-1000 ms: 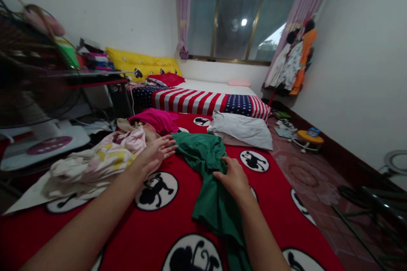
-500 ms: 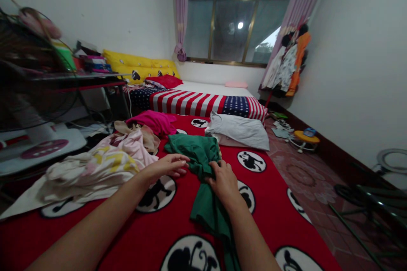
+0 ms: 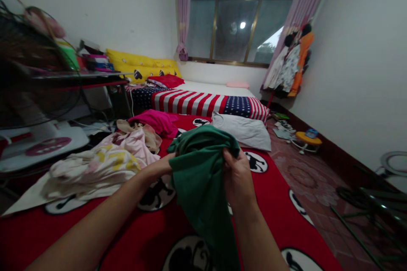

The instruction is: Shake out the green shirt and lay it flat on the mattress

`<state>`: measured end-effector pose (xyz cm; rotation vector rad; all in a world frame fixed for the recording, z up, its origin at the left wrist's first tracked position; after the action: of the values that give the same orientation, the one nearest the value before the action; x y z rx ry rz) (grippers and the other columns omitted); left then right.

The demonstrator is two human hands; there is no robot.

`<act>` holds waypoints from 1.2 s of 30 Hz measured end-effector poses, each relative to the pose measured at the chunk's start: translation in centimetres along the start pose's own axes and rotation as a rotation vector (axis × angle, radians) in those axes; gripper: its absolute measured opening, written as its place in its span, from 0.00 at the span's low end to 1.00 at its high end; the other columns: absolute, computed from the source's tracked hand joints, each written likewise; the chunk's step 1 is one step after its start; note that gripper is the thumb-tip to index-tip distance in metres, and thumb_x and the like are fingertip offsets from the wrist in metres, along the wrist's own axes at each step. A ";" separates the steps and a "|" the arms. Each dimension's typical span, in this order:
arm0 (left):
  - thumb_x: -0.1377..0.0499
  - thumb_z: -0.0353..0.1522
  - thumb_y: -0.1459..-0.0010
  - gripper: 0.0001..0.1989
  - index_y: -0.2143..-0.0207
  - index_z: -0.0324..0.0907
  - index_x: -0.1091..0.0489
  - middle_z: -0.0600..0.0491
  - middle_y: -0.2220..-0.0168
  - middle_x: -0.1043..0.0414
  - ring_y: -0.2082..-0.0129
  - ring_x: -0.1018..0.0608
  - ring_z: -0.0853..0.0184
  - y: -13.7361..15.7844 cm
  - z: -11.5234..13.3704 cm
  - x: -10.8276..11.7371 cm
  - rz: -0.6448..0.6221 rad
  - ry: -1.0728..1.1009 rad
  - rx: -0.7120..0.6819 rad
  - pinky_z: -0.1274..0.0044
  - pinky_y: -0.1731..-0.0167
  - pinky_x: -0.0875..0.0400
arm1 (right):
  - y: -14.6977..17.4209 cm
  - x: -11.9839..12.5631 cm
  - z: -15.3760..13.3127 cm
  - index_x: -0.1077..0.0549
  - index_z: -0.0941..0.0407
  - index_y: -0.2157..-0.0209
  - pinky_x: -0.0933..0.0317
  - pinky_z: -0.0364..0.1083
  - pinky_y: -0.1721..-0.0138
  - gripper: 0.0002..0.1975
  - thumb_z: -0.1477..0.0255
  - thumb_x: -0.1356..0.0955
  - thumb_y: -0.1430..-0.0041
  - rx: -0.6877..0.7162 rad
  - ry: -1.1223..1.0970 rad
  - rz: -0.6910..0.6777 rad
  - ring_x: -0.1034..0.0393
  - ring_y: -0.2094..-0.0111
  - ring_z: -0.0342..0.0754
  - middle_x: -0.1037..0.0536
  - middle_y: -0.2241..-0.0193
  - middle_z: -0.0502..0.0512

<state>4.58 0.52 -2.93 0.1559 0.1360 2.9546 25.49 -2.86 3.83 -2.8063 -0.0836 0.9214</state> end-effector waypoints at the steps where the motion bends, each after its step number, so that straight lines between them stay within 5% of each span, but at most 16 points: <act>1: 0.34 0.33 0.53 0.21 0.54 0.42 0.29 0.50 0.57 0.24 0.57 0.23 0.60 0.3 0.4 -0.6 -0.056 0.078 -0.077 0.75 0.64 0.28 | 0.0 -0.1 -0.1 0.26 0.55 0.65 0.32 0.45 0.65 0.14 0.70 0.25 0.55 -0.002 -0.050 0.049 0.26 0.71 0.45 0.21 0.71 0.49; 5: 0.32 0.38 0.52 0.35 0.42 0.48 0.39 0.47 0.49 0.29 0.56 0.24 0.61 1.4 1.3 -2.8 -0.287 0.389 -0.058 0.75 0.65 0.27 | -0.1 -0.2 -0.2 0.26 0.54 0.61 0.32 0.50 0.55 0.13 0.70 0.28 0.51 -0.014 -0.214 0.194 0.24 0.63 0.47 0.20 0.66 0.50; 10: 0.30 0.33 0.56 0.30 0.49 0.42 0.33 0.56 0.71 0.29 0.83 0.32 0.79 2.3 2.5 -2.2 -0.413 0.379 0.074 0.87 0.84 0.43 | -1.1 0.8 -1.4 0.26 0.56 0.63 0.30 0.47 0.59 0.12 0.73 0.28 0.52 0.100 -0.158 0.210 0.24 0.65 0.46 0.20 0.68 0.50; 13: 0.32 0.31 0.55 0.19 0.58 0.38 0.28 0.56 0.74 0.30 0.83 0.32 0.78 2.6 3.8 0.7 -0.309 0.250 0.065 0.86 0.84 0.41 | -1.9 2.7 -2.5 0.26 0.57 0.66 0.31 0.43 0.74 0.14 0.73 0.26 0.58 0.104 0.172 0.197 0.27 0.75 0.45 0.22 0.76 0.48; 16: 0.34 0.31 0.54 0.16 0.60 0.37 0.26 0.51 0.68 0.25 0.74 0.25 0.71 3.2 5.7 4.2 -0.050 0.290 -0.069 0.83 0.75 0.31 | -2.2 4.4 -4.1 0.28 0.57 0.69 0.41 0.39 0.85 0.15 0.72 0.24 0.60 0.130 0.482 0.196 0.33 0.84 0.42 0.27 0.83 0.45; 20: 0.38 0.31 0.50 0.18 0.55 0.38 0.28 0.49 0.61 0.24 0.66 0.22 0.66 4.2 7.9 6.5 0.175 0.464 -0.247 0.79 0.65 0.26 | -1.8 4.3 -5.6 0.32 0.56 0.71 0.45 0.37 0.87 0.14 0.69 0.26 0.58 0.153 0.380 0.176 0.37 0.87 0.39 0.27 0.83 0.47; 23: 0.40 0.38 0.45 0.28 0.42 0.44 0.38 0.49 0.54 0.26 0.59 0.21 0.63 4.3 8.0 6.1 0.257 0.529 -0.307 0.76 0.62 0.26 | -2.0 3.8 -5.0 0.34 0.53 0.58 0.34 0.40 0.77 0.25 0.69 0.25 0.59 0.208 0.266 0.163 0.26 0.77 0.44 0.22 0.72 0.50; 26: 0.36 0.43 0.49 0.44 0.34 0.51 0.55 0.44 0.42 0.36 0.51 0.25 0.60 3.3 6.4 5.1 0.267 0.358 -0.266 0.74 0.58 0.27 | -2.7 4.2 -2.8 0.46 0.46 0.43 0.31 0.46 0.63 0.43 0.67 0.25 0.59 0.258 0.404 0.137 0.24 0.63 0.47 0.25 0.56 0.54; 28: 0.31 0.41 0.56 0.54 0.33 0.48 0.58 0.38 0.39 0.41 0.49 0.27 0.57 2.3 4.7 4.9 0.244 0.113 -0.135 0.72 0.57 0.29 | -3.1 4.8 -1.0 0.45 0.48 0.41 0.32 0.48 0.62 0.42 0.65 0.26 0.57 0.205 0.695 0.058 0.25 0.62 0.48 0.27 0.52 0.58; 30: 0.28 0.40 0.62 0.57 0.34 0.40 0.55 0.34 0.44 0.36 0.50 0.26 0.53 1.4 3.1 5.1 0.219 -0.191 -0.040 0.70 0.56 0.30 | -2.9 5.0 0.9 0.38 0.52 0.44 0.34 0.47 0.64 0.36 0.66 0.27 0.56 0.107 1.011 -0.117 0.27 0.66 0.46 0.28 0.53 0.59; 33: 0.29 0.39 0.65 0.46 0.42 0.34 0.37 0.38 0.57 0.25 0.57 0.24 0.50 0.5 1.6 5.9 0.228 -0.612 -0.083 0.69 0.58 0.31 | -1.5 4.4 3.4 0.39 0.50 0.41 0.37 0.44 0.66 0.40 0.71 0.27 0.57 -0.004 1.327 -0.415 0.30 0.70 0.43 0.28 0.54 0.55; 36: 0.31 0.38 0.65 0.22 0.64 0.40 0.24 0.46 0.67 0.23 0.63 0.23 0.54 0.2 0.9 6.2 0.208 -0.802 -0.140 0.73 0.64 0.33 | 0.2 3.0 5.3 0.39 0.46 0.40 0.39 0.44 0.65 0.42 0.73 0.27 0.59 0.039 1.598 -0.564 0.29 0.64 0.48 0.29 0.53 0.55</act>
<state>-1.38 1.50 -1.41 1.3586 -0.2072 2.8180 24.77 -1.90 -2.09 -2.3701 -0.5191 -1.3753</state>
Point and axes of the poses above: each hand's wrist, its own y-axis away from the middle knuckle, its own x-axis out of the back of the hand, z = x × y, the point moved 2 cm from there along -y, towards the middle knuckle
